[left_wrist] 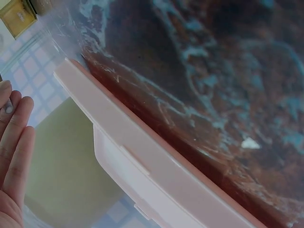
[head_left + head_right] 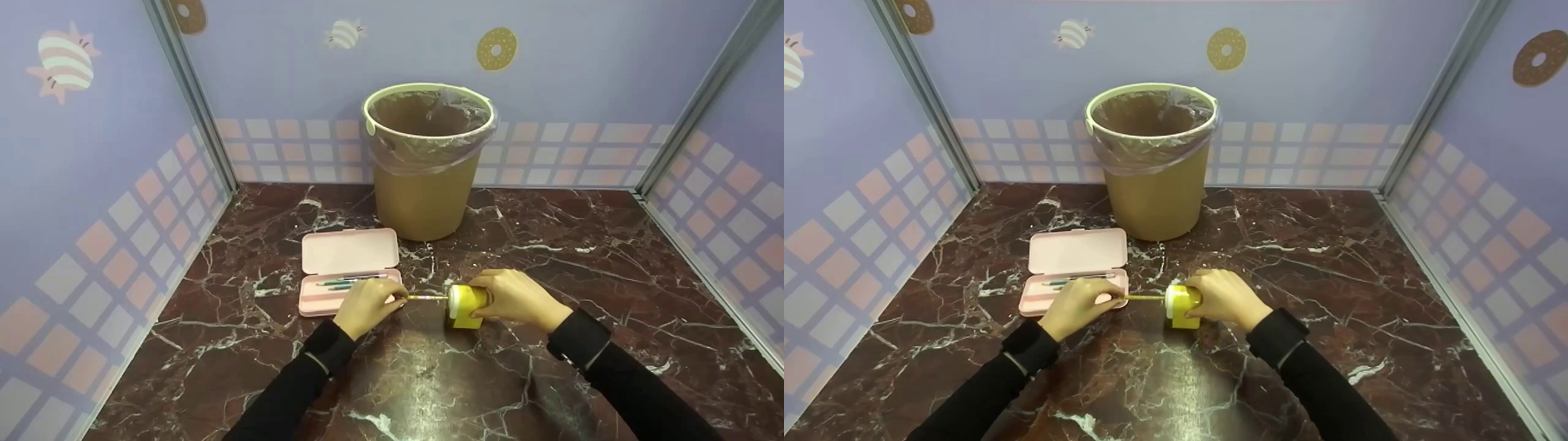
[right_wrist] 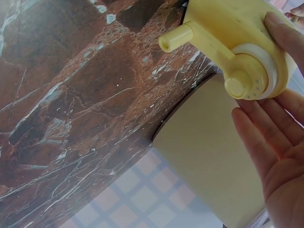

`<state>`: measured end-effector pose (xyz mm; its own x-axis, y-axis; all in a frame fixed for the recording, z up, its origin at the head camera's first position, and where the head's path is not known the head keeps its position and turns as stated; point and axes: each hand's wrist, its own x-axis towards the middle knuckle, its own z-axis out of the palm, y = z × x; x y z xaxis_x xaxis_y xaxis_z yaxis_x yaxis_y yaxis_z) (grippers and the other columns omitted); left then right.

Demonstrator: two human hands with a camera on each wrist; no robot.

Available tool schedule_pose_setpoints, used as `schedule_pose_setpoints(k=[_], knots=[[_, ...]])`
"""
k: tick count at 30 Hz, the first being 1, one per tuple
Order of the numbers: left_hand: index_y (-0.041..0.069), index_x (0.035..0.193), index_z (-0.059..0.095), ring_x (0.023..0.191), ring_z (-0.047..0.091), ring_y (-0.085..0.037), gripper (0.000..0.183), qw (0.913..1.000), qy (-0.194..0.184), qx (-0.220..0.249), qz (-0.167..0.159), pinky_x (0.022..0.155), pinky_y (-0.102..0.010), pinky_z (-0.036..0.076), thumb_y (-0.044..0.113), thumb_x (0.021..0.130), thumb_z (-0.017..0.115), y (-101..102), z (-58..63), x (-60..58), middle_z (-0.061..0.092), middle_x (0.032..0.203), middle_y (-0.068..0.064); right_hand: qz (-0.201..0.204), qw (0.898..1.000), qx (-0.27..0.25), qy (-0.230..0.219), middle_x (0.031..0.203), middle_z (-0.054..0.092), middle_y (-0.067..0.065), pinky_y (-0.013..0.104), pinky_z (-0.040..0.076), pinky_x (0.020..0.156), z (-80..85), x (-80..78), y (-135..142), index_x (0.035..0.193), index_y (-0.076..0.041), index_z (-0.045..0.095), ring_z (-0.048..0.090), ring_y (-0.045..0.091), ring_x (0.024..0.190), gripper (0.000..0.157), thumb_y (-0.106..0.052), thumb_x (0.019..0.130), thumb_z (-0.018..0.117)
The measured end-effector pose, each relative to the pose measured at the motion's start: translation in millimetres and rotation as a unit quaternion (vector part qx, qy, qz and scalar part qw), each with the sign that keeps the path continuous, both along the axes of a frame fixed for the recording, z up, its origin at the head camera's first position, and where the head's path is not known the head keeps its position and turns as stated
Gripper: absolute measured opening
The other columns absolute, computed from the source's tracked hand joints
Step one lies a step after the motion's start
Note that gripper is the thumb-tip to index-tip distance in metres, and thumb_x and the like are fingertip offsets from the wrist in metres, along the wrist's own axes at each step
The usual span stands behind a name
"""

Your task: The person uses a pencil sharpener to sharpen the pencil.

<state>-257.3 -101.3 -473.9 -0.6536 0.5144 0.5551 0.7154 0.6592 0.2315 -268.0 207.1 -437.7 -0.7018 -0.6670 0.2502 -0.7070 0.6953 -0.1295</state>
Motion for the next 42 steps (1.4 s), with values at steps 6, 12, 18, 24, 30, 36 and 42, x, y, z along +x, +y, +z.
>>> schedule_pose_setpoints(k=[6,12,18,24,30,36,42], knots=[[0.011,0.091,0.077,0.082,0.076,-0.018,0.006,0.9999,-0.011,-0.001,-0.003,0.077,-0.033,0.060,0.012,0.085,0.080,1,2.8,0.9,0.080,0.088,-0.002,0.002,1.000,-0.004,0.000,0.099,0.077,0.004,0.037,0.059,0.074,-0.6,0.3,-1,0.107,-0.009,0.075,0.072,0.020,0.083,0.046,-0.034,0.072,0.090],[0.011,0.093,0.078,0.082,0.076,-0.017,0.007,0.9997,-0.020,-0.014,-0.004,0.077,-0.034,0.060,0.013,0.086,0.079,4,6.3,0.9,0.080,0.088,-0.002,0.006,1.000,-0.005,0.005,0.099,0.076,0.004,0.038,0.060,0.074,-1.7,-0.5,-1,0.108,-0.009,0.076,0.073,0.020,0.083,0.046,-0.032,0.072,0.091],[0.011,0.094,0.079,0.083,0.075,-0.019,0.009,0.9989,-0.044,-0.017,-0.001,0.079,-0.035,0.060,0.016,0.087,0.079,9,9.4,1.2,0.080,0.090,-0.003,0.011,1.000,-0.007,0.006,0.101,0.077,0.004,0.039,0.060,0.077,-1.7,0.0,-3,0.110,-0.009,0.075,0.074,0.022,0.086,0.046,-0.031,0.072,0.091],[0.012,0.095,0.079,0.082,0.074,-0.020,0.010,0.9987,-0.047,-0.019,-0.005,0.078,-0.036,0.060,0.017,0.087,0.078,12,9.5,1.1,0.080,0.091,-0.003,0.012,1.000,-0.009,-0.004,0.104,0.077,0.004,0.040,0.061,0.080,-0.6,0.0,-7,0.114,-0.011,0.075,0.074,0.022,0.089,0.049,-0.030,0.073,0.091],[0.012,0.096,0.079,0.084,0.076,-0.019,0.009,0.9981,-0.058,-0.021,-0.001,0.080,-0.036,0.061,0.017,0.088,0.078,11,9.7,-0.1,0.081,0.092,-0.003,0.011,1.000,-0.016,-0.009,0.102,0.076,0.004,0.038,0.060,0.078,-0.8,-0.2,-7,0.114,-0.010,0.075,0.073,0.021,0.087,0.048,-0.030,0.073,0.091],[0.010,0.095,0.081,0.083,0.076,-0.020,0.010,0.9959,-0.088,-0.020,-0.006,0.081,-0.037,0.061,0.016,0.088,0.078,10,14.7,-1.1,0.081,0.091,-0.004,0.017,1.000,-0.014,-0.003,0.105,0.077,0.006,0.039,0.061,0.080,-0.9,-0.4,-7,0.115,-0.008,0.075,0.074,0.022,0.090,0.049,-0.029,0.073,0.091],[0.011,0.097,0.081,0.082,0.076,-0.020,0.011,0.9956,-0.084,-0.041,-0.004,0.078,-0.036,0.061,0.017,0.087,0.079,11,21.2,-1.4,0.081,0.092,-0.004,0.013,1.000,-0.012,-0.003,0.105,0.077,0.006,0.039,0.061,0.079,-1.6,0.4,-7,0.114,-0.007,0.075,0.074,0.022,0.090,0.049,-0.030,0.073,0.090]])
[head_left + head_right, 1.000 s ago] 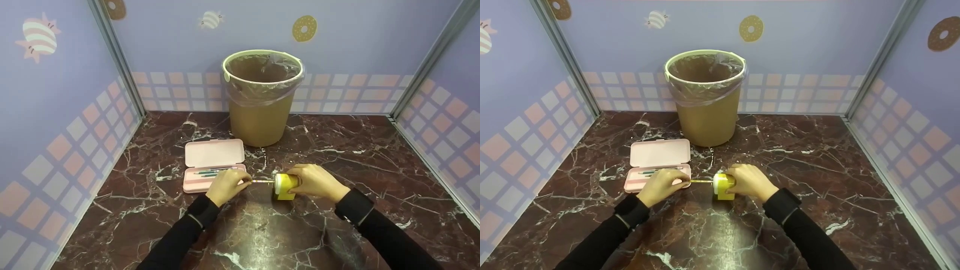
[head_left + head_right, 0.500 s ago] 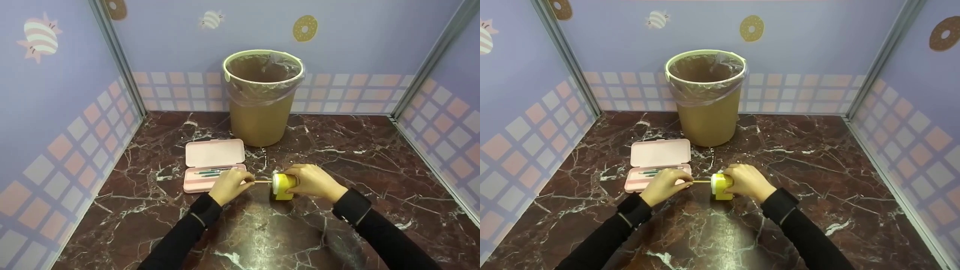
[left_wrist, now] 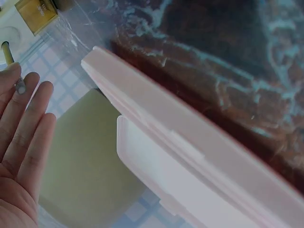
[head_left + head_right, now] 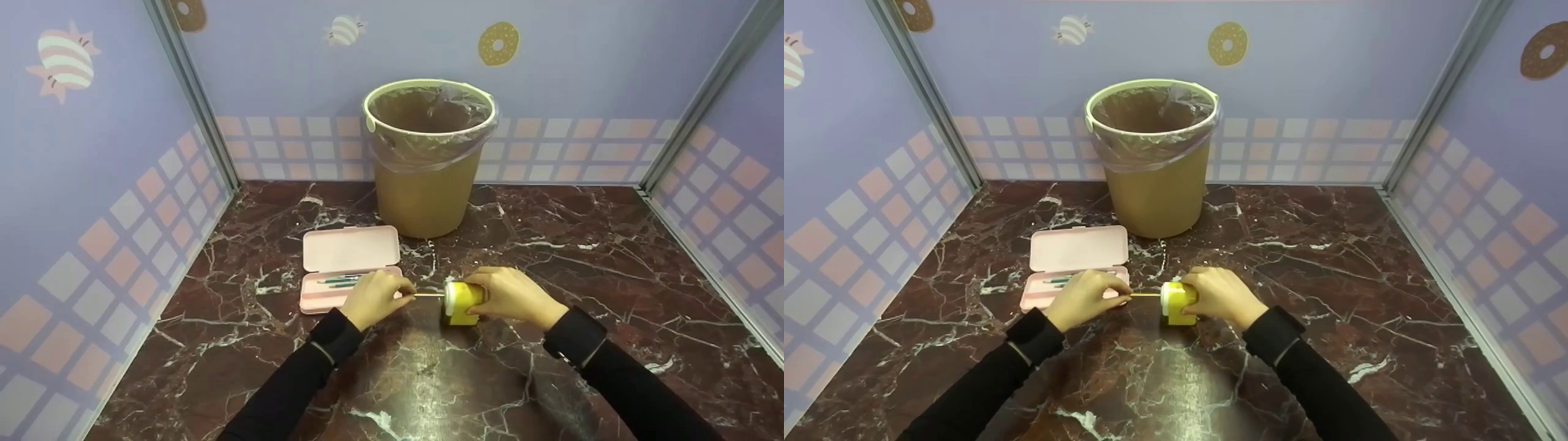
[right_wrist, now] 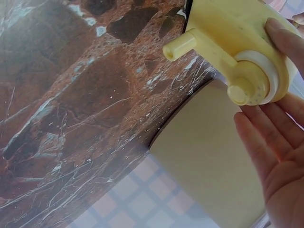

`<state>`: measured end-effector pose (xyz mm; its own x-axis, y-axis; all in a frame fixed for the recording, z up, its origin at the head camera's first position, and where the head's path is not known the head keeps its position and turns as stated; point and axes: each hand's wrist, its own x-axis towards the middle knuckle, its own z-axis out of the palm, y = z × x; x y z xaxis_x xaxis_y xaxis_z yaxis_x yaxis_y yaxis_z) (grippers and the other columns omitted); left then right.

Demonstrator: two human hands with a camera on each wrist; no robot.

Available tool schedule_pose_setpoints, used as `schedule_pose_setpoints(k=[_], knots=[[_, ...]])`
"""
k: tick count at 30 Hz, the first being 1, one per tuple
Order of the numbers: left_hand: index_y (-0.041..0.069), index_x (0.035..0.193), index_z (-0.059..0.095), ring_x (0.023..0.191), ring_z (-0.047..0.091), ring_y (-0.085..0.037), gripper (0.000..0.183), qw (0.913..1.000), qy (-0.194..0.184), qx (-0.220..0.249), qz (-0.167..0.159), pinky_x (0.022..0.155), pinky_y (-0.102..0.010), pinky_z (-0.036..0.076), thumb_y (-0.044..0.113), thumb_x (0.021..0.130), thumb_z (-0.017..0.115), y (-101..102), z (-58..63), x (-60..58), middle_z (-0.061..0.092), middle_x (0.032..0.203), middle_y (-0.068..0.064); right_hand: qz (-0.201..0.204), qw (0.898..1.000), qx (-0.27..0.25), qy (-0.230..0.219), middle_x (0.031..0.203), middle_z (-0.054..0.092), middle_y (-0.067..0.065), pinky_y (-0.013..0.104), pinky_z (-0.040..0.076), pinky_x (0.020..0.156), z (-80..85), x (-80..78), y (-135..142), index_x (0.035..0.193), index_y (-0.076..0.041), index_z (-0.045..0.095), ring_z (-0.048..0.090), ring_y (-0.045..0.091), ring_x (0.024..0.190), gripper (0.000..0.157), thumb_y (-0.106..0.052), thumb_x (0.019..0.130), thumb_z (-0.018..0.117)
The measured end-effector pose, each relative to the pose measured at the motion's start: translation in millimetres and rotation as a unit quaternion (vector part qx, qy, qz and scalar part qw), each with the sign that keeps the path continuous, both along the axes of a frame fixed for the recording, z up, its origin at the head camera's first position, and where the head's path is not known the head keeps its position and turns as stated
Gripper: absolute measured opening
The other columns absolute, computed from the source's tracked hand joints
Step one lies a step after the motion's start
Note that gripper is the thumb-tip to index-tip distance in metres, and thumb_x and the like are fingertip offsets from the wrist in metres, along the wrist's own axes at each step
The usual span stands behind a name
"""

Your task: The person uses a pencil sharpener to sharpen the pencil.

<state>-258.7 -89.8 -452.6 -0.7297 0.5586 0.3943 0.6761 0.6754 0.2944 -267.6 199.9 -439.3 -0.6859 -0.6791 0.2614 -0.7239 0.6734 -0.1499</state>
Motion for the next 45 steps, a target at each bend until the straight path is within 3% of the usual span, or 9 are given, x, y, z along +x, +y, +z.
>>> schedule_pose_setpoints(k=[8,14,28,38,45], knots=[[0.013,0.130,0.069,0.104,0.076,-0.023,0.056,0.9985,-0.004,-0.054,0.006,0.092,-0.038,0.060,0.036,0.081,0.085,18,8.7,-0.6,0.076,0.123,-0.006,0.004,1.000,-0.004,0.007,0.102,0.076,0.006,0.037,0.060,0.077,-0.3,-0.5,-6,0.112,-0.007,0.075,0.073,0.021,0.086,0.048,-0.030,0.074,0.090],[0.017,0.139,0.062,0.106,0.075,-0.023,0.076,0.9913,-0.015,-0.129,0.021,0.084,-0.039,0.060,0.051,0.076,0.086,37,9.3,-1.7,0.072,0.133,-0.004,0.008,1.000,-0.008,0.023,0.097,0.075,0.004,0.036,0.060,0.073,-1.8,-0.1,-17,0.108,-0.007,0.075,0.072,0.019,0.081,0.046,-0.032,0.073,0.090],[0.016,0.114,0.067,0.085,0.075,-0.025,0.070,0.9795,-0.027,-0.183,0.080,0.069,-0.039,0.059,0.063,0.066,0.087,62,-1.7,-8.8,0.077,0.099,-0.003,0.016,0.998,-0.025,0.047,0.092,0.073,0.003,0.035,0.059,0.073,-5.2,2.3,-37,0.105,-0.006,0.075,0.070,0.019,0.079,0.044,-0.029,0.071,0.090],[0.016,0.104,0.072,0.080,0.075,-0.024,0.070,0.9777,-0.015,-0.182,0.104,0.064,-0.038,0.058,0.071,0.062,0.085,66,-8.6,-12.8,0.078,0.091,-0.004,0.015,0.999,-0.038,0.030,0.097,0.074,0.004,0.036,0.059,0.076,-5.8,2.5,-37,0.106,-0.007,0.073,0.071,0.020,0.084,0.043,-0.026,0.071,0.090],[0.016,0.093,0.073,0.076,0.075,-0.022,0.061,0.9797,-0.023,-0.173,0.100,0.060,-0.037,0.057,0.067,0.063,0.086,66,-9.4,-14.6,0.078,0.085,-0.004,0.020,0.998,-0.064,-0.017,0.107,0.078,0.010,0.040,0.061,0.084,-3.8,0.6,-28,0.119,-0.004,0.069,0.075,0.024,0.093,0.055,-0.027,0.073,0.090]])
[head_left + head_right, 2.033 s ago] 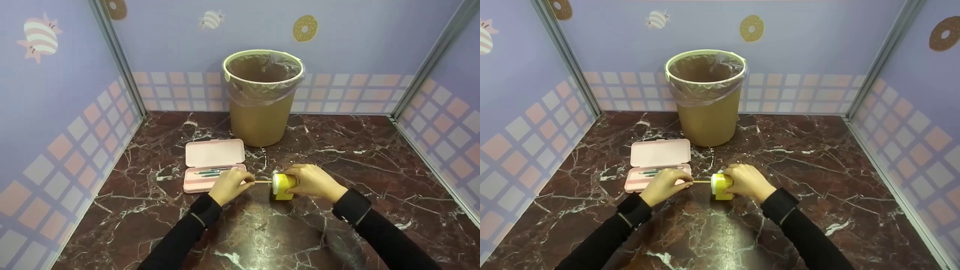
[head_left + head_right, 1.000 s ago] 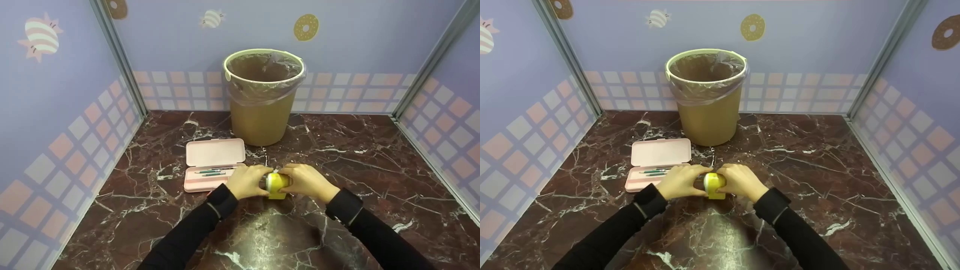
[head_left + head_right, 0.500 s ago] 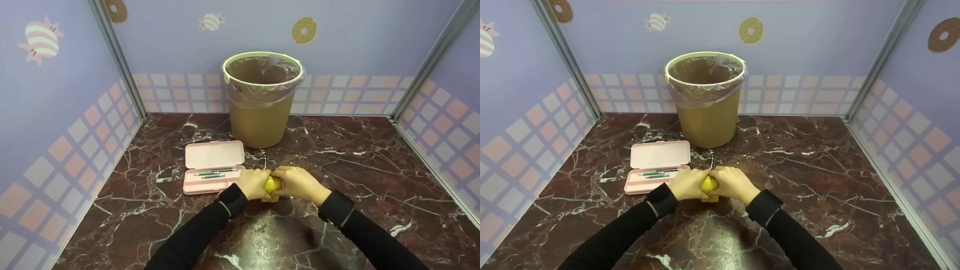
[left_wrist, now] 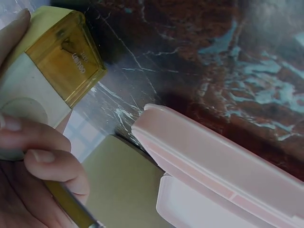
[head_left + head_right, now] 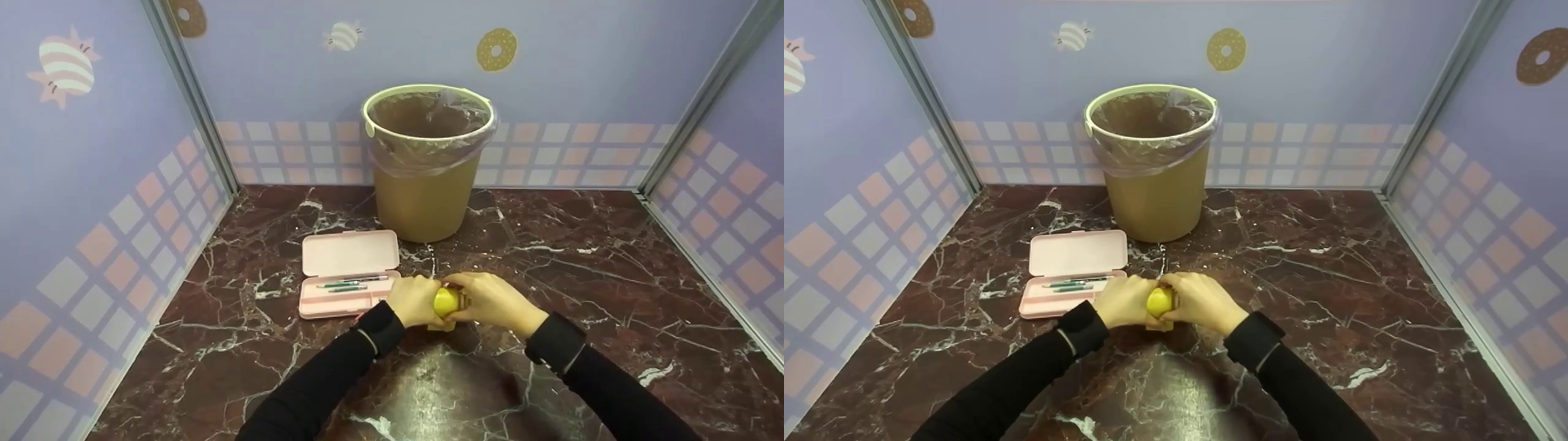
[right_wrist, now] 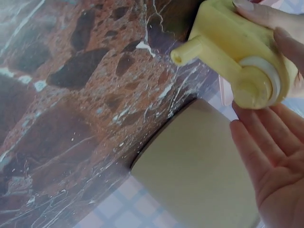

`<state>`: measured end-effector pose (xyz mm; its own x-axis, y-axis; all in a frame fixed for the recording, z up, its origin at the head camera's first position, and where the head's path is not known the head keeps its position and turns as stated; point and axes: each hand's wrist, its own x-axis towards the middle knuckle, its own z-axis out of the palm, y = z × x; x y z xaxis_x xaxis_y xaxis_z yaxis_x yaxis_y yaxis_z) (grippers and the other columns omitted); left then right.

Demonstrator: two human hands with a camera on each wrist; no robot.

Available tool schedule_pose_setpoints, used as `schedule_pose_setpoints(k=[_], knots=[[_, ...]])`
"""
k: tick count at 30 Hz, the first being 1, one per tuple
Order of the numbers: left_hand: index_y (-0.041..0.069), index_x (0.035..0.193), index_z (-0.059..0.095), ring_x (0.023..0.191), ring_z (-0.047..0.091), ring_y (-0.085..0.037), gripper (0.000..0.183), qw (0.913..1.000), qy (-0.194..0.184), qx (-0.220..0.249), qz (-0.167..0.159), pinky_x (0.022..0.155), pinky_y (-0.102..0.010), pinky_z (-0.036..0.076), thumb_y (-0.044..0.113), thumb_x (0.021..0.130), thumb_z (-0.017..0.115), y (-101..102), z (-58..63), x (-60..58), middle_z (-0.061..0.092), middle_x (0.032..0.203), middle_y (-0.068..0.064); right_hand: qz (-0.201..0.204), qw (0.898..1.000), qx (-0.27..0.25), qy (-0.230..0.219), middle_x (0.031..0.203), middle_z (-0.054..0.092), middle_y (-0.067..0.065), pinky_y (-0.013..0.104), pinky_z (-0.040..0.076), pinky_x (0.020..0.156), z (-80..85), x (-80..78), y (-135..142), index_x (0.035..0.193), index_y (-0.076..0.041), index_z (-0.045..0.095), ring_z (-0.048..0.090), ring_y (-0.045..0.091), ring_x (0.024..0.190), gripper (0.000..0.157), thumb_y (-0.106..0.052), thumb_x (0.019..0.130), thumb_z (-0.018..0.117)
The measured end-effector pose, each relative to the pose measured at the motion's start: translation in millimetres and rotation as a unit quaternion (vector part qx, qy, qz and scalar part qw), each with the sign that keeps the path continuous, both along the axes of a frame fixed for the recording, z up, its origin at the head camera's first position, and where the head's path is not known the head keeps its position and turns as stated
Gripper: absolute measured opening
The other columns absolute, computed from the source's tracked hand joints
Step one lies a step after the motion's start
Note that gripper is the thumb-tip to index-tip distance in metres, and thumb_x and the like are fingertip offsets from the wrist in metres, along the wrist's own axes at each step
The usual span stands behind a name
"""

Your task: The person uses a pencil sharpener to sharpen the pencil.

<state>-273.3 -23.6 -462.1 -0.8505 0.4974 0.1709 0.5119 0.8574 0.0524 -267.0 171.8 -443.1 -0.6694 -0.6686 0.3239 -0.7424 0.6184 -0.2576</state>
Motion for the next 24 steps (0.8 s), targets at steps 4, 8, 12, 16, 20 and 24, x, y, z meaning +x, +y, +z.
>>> schedule_pose_setpoints(k=[4,8,12,16,20,24], knots=[[0.017,0.084,0.071,0.073,0.074,-0.022,0.053,0.9998,-0.008,0.016,-0.006,0.055,-0.036,0.053,0.062,0.063,0.087,0,0.6,0.0,0.077,0.081,-0.003,-0.010,0.999,-0.007,-0.034,0.116,0.077,0.016,0.044,0.060,0.091,-1.5,-0.8,11,0.127,0.001,0.067,0.075,0.031,0.103,0.064,-0.024,0.073,0.090],[0.017,0.085,0.071,0.072,0.073,-0.022,0.053,0.9998,-0.009,0.013,-0.010,0.053,-0.035,0.051,0.061,0.061,0.089,0,1.1,-0.6,0.077,0.081,-0.002,-0.029,0.998,-0.001,-0.058,0.113,0.077,0.016,0.044,0.061,0.089,-10.7,-1.7,21,0.125,0.002,0.068,0.075,0.030,0.098,0.061,-0.020,0.073,0.090],[0.016,0.088,0.072,0.074,0.074,-0.021,0.057,0.9998,-0.012,0.010,-0.012,0.056,-0.035,0.053,0.062,0.060,0.090,1,0.3,-1.8,0.078,0.083,-0.003,-0.040,0.994,0.006,-0.100,0.091,0.077,0.010,0.033,0.058,0.071,-21.5,-2.0,27,0.110,-0.002,0.073,0.067,0.016,0.075,0.039,-0.015,0.076,0.088],[0.015,0.089,0.072,0.075,0.074,-0.021,0.058,0.9997,-0.014,0.014,-0.015,0.059,-0.035,0.056,0.061,0.059,0.091,1,0.0,-2.0,0.078,0.085,-0.004,-0.044,0.991,-0.001,-0.124,0.082,0.076,0.007,0.027,0.054,0.065,-30.3,-1.8,32,0.093,-0.004,0.074,0.065,0.011,0.069,0.013,-0.009,0.083,0.081],[0.014,0.090,0.072,0.076,0.074,-0.022,0.060,0.9996,-0.015,0.018,-0.017,0.061,-0.035,0.057,0.061,0.059,0.091,0,-0.4,-1.9,0.078,0.086,-0.004,-0.040,0.992,-0.016,-0.121,0.086,0.080,0.009,0.030,0.060,0.069,-35.4,-1.6,33,0.090,-0.004,0.079,0.074,0.018,0.073,0.005,-0.006,0.086,0.078],[0.013,0.092,0.072,0.078,0.074,-0.022,0.061,0.9994,-0.023,0.018,-0.017,0.063,-0.036,0.058,0.061,0.060,0.091,-1,1.0,-1.1,0.078,0.088,-0.005,-0.034,0.993,-0.017,-0.110,0.086,0.081,0.009,0.030,0.061,0.069,-37.1,-1.7,33,0.091,-0.005,0.081,0.075,0.020,0.072,0.006,-0.005,0.086,0.078]])
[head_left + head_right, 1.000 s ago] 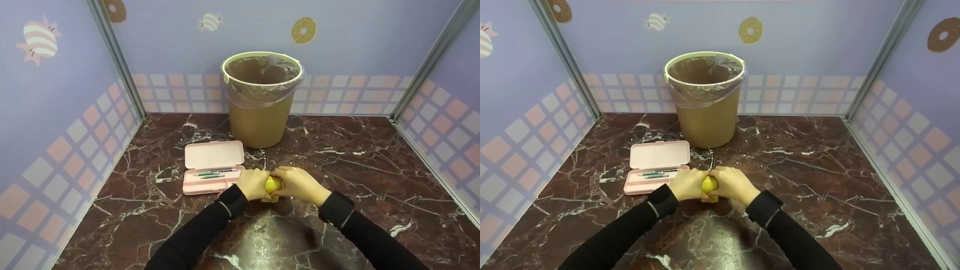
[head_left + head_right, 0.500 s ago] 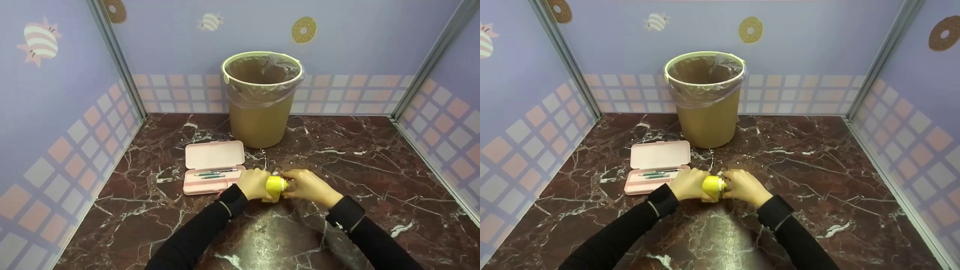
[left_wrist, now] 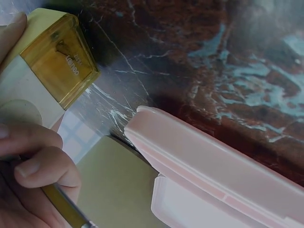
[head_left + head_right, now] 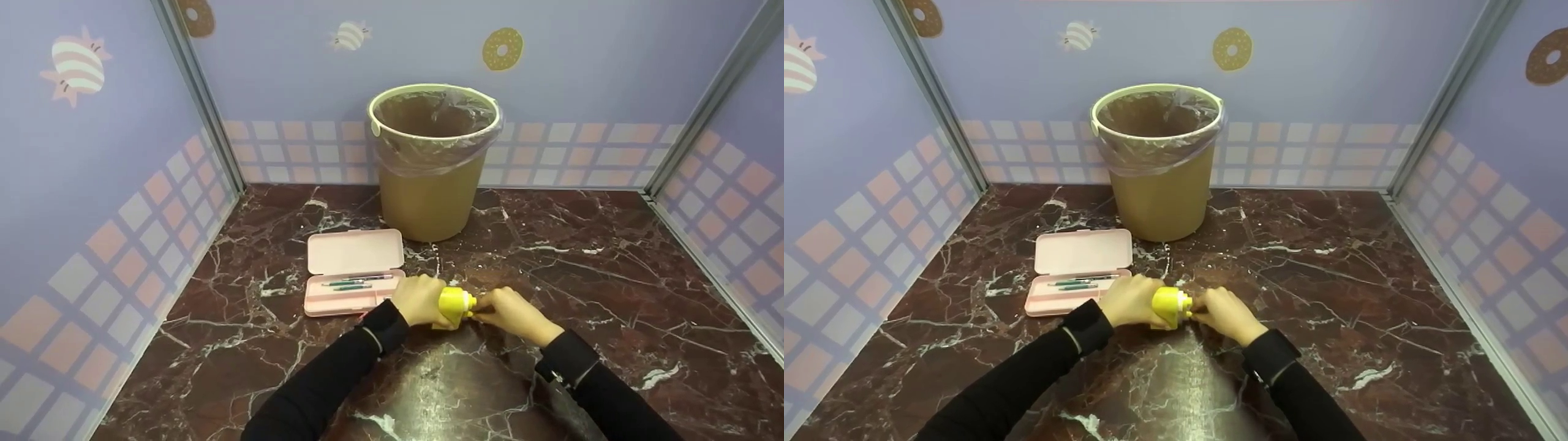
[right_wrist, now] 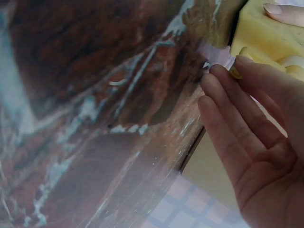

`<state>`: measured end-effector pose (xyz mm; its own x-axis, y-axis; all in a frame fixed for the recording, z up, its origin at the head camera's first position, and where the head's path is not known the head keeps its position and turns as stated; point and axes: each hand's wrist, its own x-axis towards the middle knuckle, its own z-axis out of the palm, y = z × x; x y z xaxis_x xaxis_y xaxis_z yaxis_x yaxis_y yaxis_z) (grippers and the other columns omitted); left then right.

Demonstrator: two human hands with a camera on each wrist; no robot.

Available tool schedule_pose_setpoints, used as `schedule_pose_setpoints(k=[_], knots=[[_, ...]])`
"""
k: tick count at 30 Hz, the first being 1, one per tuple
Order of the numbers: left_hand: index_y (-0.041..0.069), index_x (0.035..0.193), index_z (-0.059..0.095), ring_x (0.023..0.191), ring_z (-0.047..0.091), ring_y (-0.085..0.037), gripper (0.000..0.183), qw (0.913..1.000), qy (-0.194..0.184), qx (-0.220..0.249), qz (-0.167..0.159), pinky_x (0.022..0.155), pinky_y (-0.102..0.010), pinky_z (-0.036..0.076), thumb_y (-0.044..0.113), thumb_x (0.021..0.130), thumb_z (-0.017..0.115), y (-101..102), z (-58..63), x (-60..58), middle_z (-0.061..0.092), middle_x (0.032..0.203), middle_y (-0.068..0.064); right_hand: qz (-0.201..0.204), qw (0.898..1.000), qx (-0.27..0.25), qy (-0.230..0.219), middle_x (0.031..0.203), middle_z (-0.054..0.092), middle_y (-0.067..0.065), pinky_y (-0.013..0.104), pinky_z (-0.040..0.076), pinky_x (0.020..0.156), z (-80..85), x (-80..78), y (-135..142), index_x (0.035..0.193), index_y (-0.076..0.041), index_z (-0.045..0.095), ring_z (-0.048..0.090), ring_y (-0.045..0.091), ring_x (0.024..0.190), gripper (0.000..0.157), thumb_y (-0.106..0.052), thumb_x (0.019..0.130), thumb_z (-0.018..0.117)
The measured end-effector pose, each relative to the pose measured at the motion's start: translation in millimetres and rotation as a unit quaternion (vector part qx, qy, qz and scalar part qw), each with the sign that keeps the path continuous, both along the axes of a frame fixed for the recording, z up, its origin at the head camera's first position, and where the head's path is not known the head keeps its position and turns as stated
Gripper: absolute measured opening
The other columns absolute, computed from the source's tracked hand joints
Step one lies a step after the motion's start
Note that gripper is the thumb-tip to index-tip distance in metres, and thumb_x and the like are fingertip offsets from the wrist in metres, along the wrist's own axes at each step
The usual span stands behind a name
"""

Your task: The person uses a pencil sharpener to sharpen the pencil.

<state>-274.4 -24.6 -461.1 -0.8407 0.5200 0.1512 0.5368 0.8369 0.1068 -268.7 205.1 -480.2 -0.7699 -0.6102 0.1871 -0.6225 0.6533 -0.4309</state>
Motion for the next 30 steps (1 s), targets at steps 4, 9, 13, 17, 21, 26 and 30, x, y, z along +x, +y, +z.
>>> schedule_pose_setpoints(k=[4,9,13,17,21,26,30], knots=[[0.013,0.093,0.072,0.079,0.074,-0.022,0.060,1.0000,-0.004,-0.003,-0.001,0.064,-0.036,0.059,0.061,0.061,0.091,0,1.4,0.5,0.078,0.088,-0.005,0.009,1.000,0.005,0.013,0.083,0.080,0.009,0.030,0.061,0.068,-0.7,0.2,0,0.088,-0.006,0.081,0.075,0.019,0.070,0.004,-0.005,0.085,0.078],[0.013,0.092,0.072,0.079,0.075,-0.023,0.059,1.0000,-0.001,0.000,-0.004,0.063,-0.037,0.058,0.060,0.061,0.091,0,1.3,1.1,0.078,0.087,-0.005,0.025,0.999,0.014,0.027,0.086,0.081,0.009,0.031,0.062,0.070,-0.9,2.5,-1,0.091,-0.006,0.081,0.076,0.021,0.074,0.007,-0.004,0.085,0.077],[0.013,0.091,0.072,0.077,0.074,-0.023,0.058,1.0000,0.001,0.005,-0.005,0.061,-0.036,0.058,0.059,0.061,0.091,0,0.7,2.0,0.077,0.086,-0.005,0.031,0.998,0.021,0.046,0.088,0.081,0.009,0.032,0.063,0.072,-1.8,5.9,-1,0.093,-0.005,0.081,0.077,0.023,0.077,0.010,-0.003,0.084,0.078],[0.014,0.090,0.071,0.076,0.073,-0.022,0.056,0.9999,-0.002,0.010,-0.005,0.058,-0.034,0.055,0.058,0.061,0.091,0,0.9,3.0,0.077,0.084,-0.004,0.035,0.996,0.027,0.080,0.087,0.080,0.007,0.033,0.062,0.072,-4.4,9.6,-2,0.092,-0.007,0.082,0.076,0.022,0.076,0.009,-0.005,0.083,0.080],[0.014,0.090,0.071,0.076,0.073,-0.022,0.056,0.9999,-0.007,0.012,-0.006,0.058,-0.032,0.053,0.058,0.061,0.092,0,0.2,3.0,0.076,0.084,-0.003,0.042,0.993,0.026,0.109,0.088,0.080,0.005,0.034,0.062,0.073,-7.5,13.6,-1,0.092,-0.009,0.081,0.076,0.020,0.077,0.011,-0.007,0.082,0.081],[0.014,0.089,0.071,0.076,0.073,-0.021,0.056,0.9999,-0.013,0.009,-0.001,0.059,-0.032,0.053,0.057,0.062,0.092,0,0.2,2.4,0.076,0.085,-0.003,0.059,0.988,0.017,0.140,0.088,0.079,0.004,0.034,0.062,0.072,-8.4,19.0,1,0.090,-0.011,0.080,0.075,0.019,0.078,0.010,-0.008,0.081,0.082],[0.014,0.088,0.070,0.077,0.072,-0.021,0.055,0.9998,-0.018,0.004,0.004,0.060,-0.033,0.054,0.057,0.062,0.092,0,0.7,2.1,0.076,0.085,-0.003,0.065,0.985,0.015,0.159,0.089,0.080,0.003,0.033,0.062,0.073,-5.8,24.8,1,0.087,-0.011,0.079,0.076,0.019,0.078,0.007,-0.010,0.081,0.082]])
